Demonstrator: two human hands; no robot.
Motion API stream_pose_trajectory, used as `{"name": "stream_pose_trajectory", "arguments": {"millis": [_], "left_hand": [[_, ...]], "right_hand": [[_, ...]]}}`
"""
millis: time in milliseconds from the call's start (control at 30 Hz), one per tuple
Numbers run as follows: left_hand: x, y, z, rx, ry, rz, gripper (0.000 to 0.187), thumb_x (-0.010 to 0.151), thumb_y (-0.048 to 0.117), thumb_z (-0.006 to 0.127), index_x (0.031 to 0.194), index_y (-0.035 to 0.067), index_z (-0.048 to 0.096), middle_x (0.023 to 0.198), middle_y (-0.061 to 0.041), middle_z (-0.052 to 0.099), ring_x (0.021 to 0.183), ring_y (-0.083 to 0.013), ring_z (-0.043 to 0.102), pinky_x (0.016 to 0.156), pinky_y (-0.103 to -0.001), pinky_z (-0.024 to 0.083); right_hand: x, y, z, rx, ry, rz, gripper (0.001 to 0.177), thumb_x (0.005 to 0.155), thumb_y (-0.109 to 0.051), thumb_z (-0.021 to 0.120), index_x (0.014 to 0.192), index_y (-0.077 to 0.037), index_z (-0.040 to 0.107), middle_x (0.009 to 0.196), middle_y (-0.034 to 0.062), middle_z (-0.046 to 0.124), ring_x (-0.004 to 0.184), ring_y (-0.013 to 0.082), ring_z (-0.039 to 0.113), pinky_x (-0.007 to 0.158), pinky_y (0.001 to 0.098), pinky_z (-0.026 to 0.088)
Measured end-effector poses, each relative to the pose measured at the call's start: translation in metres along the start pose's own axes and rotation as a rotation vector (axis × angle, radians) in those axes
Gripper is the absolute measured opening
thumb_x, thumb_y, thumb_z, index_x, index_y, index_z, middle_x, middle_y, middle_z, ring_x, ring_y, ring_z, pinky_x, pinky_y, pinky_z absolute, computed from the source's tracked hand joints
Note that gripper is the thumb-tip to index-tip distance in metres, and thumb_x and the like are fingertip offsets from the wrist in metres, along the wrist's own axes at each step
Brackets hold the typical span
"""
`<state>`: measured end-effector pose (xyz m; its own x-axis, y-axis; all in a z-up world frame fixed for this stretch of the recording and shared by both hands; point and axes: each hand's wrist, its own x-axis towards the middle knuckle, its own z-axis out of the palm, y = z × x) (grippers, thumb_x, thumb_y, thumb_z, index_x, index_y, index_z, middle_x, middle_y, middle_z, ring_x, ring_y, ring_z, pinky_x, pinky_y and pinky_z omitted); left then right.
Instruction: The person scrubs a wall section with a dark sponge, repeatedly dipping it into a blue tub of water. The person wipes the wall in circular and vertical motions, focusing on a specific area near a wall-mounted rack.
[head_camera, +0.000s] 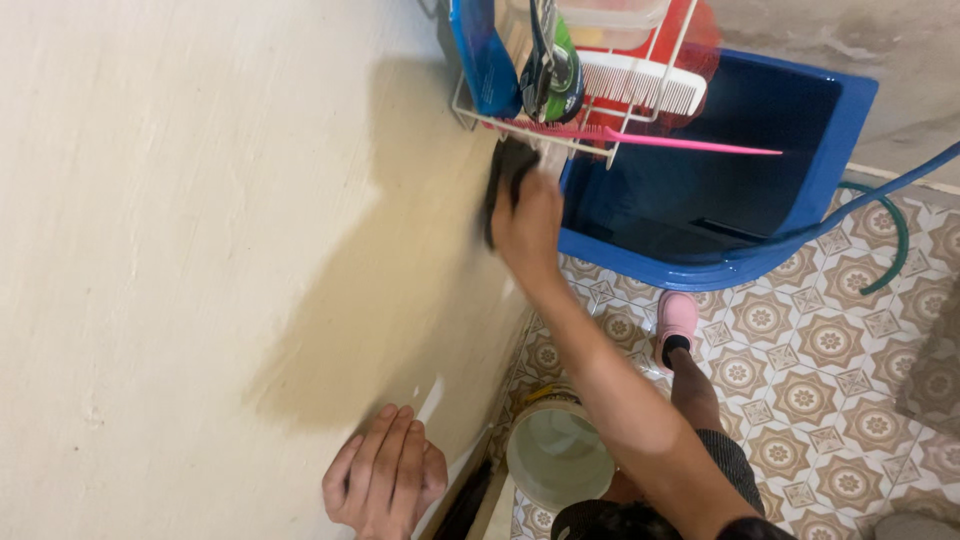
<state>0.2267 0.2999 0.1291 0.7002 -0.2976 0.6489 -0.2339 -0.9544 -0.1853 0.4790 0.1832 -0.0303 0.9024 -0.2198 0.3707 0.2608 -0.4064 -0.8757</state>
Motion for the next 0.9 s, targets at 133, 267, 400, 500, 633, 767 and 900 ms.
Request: {"name": "stream_pose_trajectory", "arguments": {"millis": [133,267,400,500,633,767,900], "left_hand": [[-0.003,-0.005,0.005,-0.011,0.031,0.034,0.015,0.072,0.003,0.066,0.08,0.013,0.074,0.084,-0.001,0.078,0.091,-0.0157,0.075,0.097,-0.029,0.042],[-0.009,-0.005,0.008,-0.008,0.064,0.043,0.015,0.073,0.003,0.065,0.08,0.013,0.074,0.085,-0.001,0.078,0.091,-0.0153,0.075,0.097,-0.029,0.042],[-0.009,-0.005,0.007,0.008,0.048,0.037,0.014,0.073,0.005,0.064,0.08,0.013,0.074,0.084,-0.001,0.078,0.09,-0.0151,0.075,0.097,-0.029,0.042],[-0.009,-0.006,0.006,0.011,0.025,0.06,0.014,0.072,0.006,0.064,0.079,0.013,0.074,0.084,-0.002,0.079,0.09,-0.016,0.075,0.097,-0.029,0.041],[-0.01,-0.004,0.007,-0.002,0.035,0.043,0.015,0.074,0.004,0.064,0.079,0.014,0.074,0.084,-0.001,0.078,0.089,-0.015,0.075,0.098,-0.03,0.041],[-0.009,-0.004,0.003,-0.014,0.027,0.017,0.014,0.074,0.005,0.063,0.08,0.012,0.075,0.084,-0.001,0.078,0.089,-0.0155,0.075,0.098,-0.03,0.042],[-0.003,-0.006,0.008,-0.01,0.089,0.084,0.016,0.072,0.009,0.06,0.079,0.011,0.074,0.083,-0.002,0.078,0.088,-0.0161,0.075,0.095,-0.03,0.043]], "right_hand": [[-0.012,-0.003,-0.003,0.001,-0.1,-0.045,0.012,0.092,-0.003,0.064,0.084,0.005,0.061,0.085,0.0275,0.061,0.085,0.0479,0.056,0.076,0.0558,0.044],[0.019,0.011,0.004,-0.045,-0.036,0.026,0.017,0.094,-0.006,0.066,0.084,0.007,0.06,0.087,0.0298,0.061,0.087,0.0487,0.057,0.077,0.0563,0.044],[0.017,0.007,-0.005,0.052,-0.073,0.023,0.014,0.093,-0.006,0.063,0.09,0.008,0.063,0.09,0.0298,0.063,0.089,0.0487,0.058,0.078,0.055,0.044],[0.005,0.001,-0.016,0.083,-0.17,0.022,0.014,0.092,-0.007,0.063,0.09,0.007,0.064,0.089,0.029,0.065,0.09,0.0484,0.059,0.079,0.0544,0.045],[0.028,-0.006,-0.015,0.14,-0.16,0.225,0.018,0.093,-0.011,0.064,0.094,0.007,0.064,0.089,0.029,0.065,0.089,0.0473,0.062,0.077,0.0529,0.048],[0.032,-0.044,-0.017,0.252,-0.042,0.262,0.017,0.094,-0.01,0.062,0.098,0.006,0.065,0.091,0.0271,0.067,0.089,0.0451,0.065,0.075,0.0512,0.05],[-0.028,-0.092,-0.043,0.172,-0.1,-0.02,0.013,0.093,-0.005,0.061,0.096,0.008,0.061,0.089,0.0281,0.06,0.088,0.0474,0.056,0.077,0.0542,0.044]]}}
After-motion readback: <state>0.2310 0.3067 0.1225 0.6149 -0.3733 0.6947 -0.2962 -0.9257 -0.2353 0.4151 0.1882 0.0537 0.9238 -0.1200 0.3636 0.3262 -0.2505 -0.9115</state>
